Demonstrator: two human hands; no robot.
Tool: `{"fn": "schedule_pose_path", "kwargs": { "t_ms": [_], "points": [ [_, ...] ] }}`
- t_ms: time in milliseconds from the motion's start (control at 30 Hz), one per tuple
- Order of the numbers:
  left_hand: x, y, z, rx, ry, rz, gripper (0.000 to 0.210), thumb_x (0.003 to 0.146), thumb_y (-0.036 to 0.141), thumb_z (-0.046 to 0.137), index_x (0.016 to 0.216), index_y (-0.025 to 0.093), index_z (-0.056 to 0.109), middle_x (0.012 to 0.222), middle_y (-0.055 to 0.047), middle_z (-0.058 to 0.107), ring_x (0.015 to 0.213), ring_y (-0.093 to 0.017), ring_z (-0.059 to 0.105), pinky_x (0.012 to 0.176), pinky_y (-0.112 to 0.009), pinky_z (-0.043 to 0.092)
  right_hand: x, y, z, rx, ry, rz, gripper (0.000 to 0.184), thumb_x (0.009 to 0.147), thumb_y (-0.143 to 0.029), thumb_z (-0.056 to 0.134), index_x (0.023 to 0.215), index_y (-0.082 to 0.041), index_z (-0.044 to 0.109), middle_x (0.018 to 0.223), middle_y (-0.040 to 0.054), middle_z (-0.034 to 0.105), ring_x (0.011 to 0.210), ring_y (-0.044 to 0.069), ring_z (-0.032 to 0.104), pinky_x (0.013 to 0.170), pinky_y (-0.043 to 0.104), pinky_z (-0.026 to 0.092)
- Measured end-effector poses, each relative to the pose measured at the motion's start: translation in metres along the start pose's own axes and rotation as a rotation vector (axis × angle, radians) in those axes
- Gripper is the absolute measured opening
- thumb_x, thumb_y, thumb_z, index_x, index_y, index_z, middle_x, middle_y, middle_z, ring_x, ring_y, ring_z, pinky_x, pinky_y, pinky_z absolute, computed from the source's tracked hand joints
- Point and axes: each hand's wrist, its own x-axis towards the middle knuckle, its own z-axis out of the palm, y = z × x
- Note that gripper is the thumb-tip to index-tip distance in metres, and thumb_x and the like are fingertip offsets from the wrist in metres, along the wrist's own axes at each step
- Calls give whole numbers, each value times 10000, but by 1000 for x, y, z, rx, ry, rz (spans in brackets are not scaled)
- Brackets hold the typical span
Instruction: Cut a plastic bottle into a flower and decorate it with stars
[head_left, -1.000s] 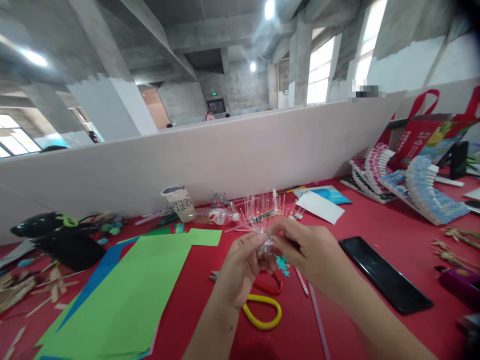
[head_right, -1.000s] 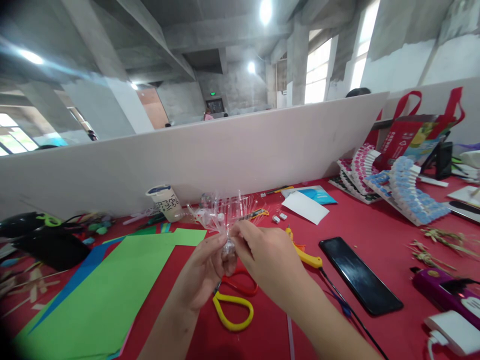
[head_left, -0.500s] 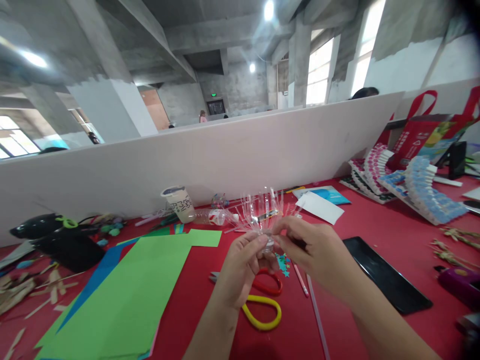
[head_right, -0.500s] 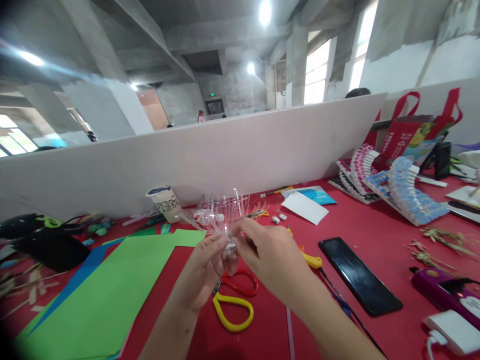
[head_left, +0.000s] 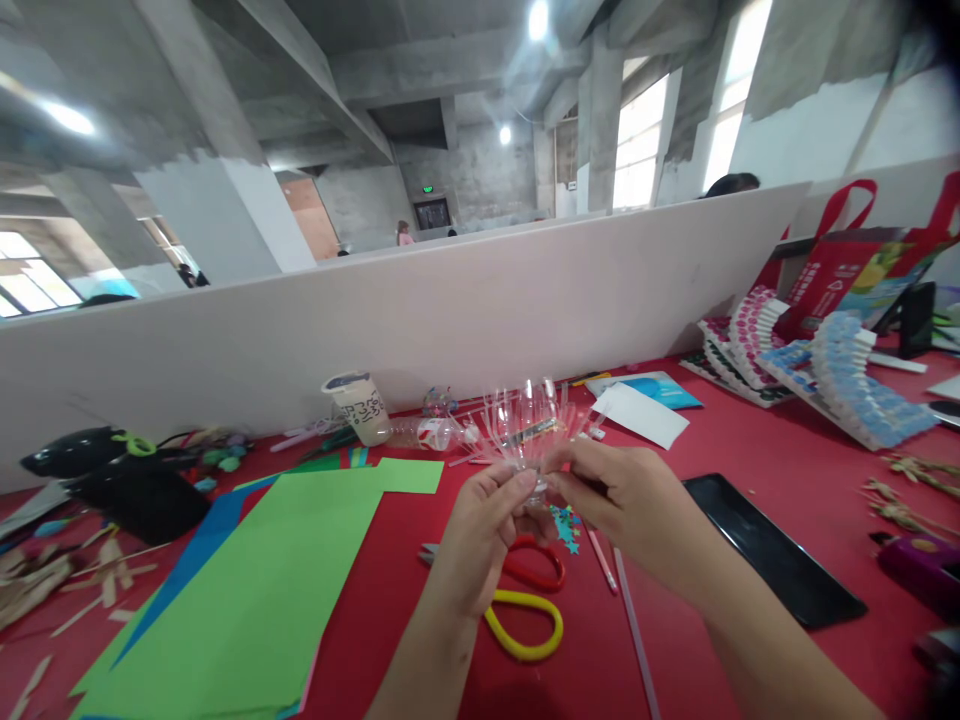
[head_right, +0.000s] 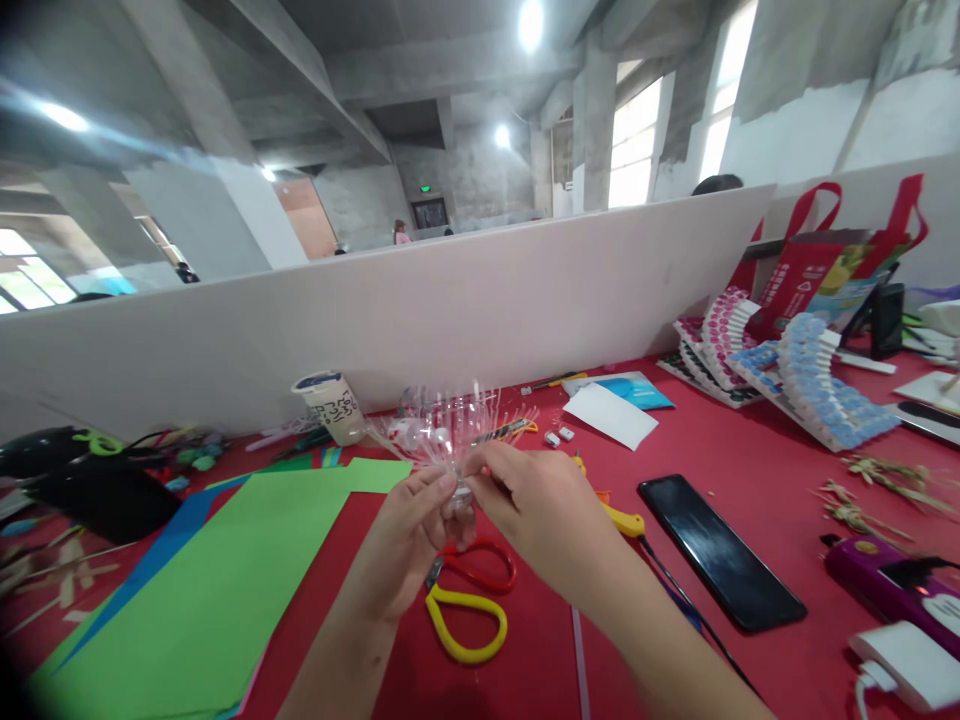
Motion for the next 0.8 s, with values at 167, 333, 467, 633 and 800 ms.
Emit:
{"fn": "schedule_pose_path", "kwargs": {
  "t_ms": [167, 333, 467, 633, 800],
  "points": [
    [1, 2, -6, 8, -99, 24, 148, 781, 245, 630, 702, 120, 625, 591, -2, 583, 514, -98, 553, 503, -218, 450, -2, -2, 1, 23, 103, -31, 80, 897, -212, 512, 846, -235, 568, 505, -93, 481, 425, 82, 414, 450, 196, 310],
    [2, 5, -10, 72, -81, 87, 104, 763, 221, 643, 807, 127, 657, 659, -15, 626, 577, -105, 575, 576, -219, 455, -7, -5, -9, 52, 91, -37, 63, 882, -211, 522, 896, -248, 571, 506, -94, 445, 423, 89, 376, 436, 208, 310],
    [5, 2, -14, 132, 3, 184, 150, 730, 195, 659, 871, 142, 668, 748, -32, 675, 642, -126, 595, 656, -250, 473, -14, -10, -20, 240, 261, -23, 133, 859, -199, 533, 968, -264, 573, 508, -88, 426, 408, 97, 393, 408, 220, 330],
    [12, 0, -18, 214, 74, 291, 269, 667, 168, 703, 933, 201, 678, 771, -30, 701, 768, -184, 635, 733, -297, 491, -17, -11, -24, 382, 482, 66, 97, 848, -256, 553, 932, -271, 600, 498, -61, 461, 382, 109, 430, 353, 233, 333],
    [17, 0, -23, 251, 89, 282, 296, 652, 163, 714, 944, 188, 675, 730, -29, 697, 792, -205, 653, 758, -321, 496, -12, -8, -23, 405, 492, 132, 80, 853, -305, 552, 877, -257, 611, 498, -41, 490, 384, 117, 442, 331, 235, 350]
  ]
}}
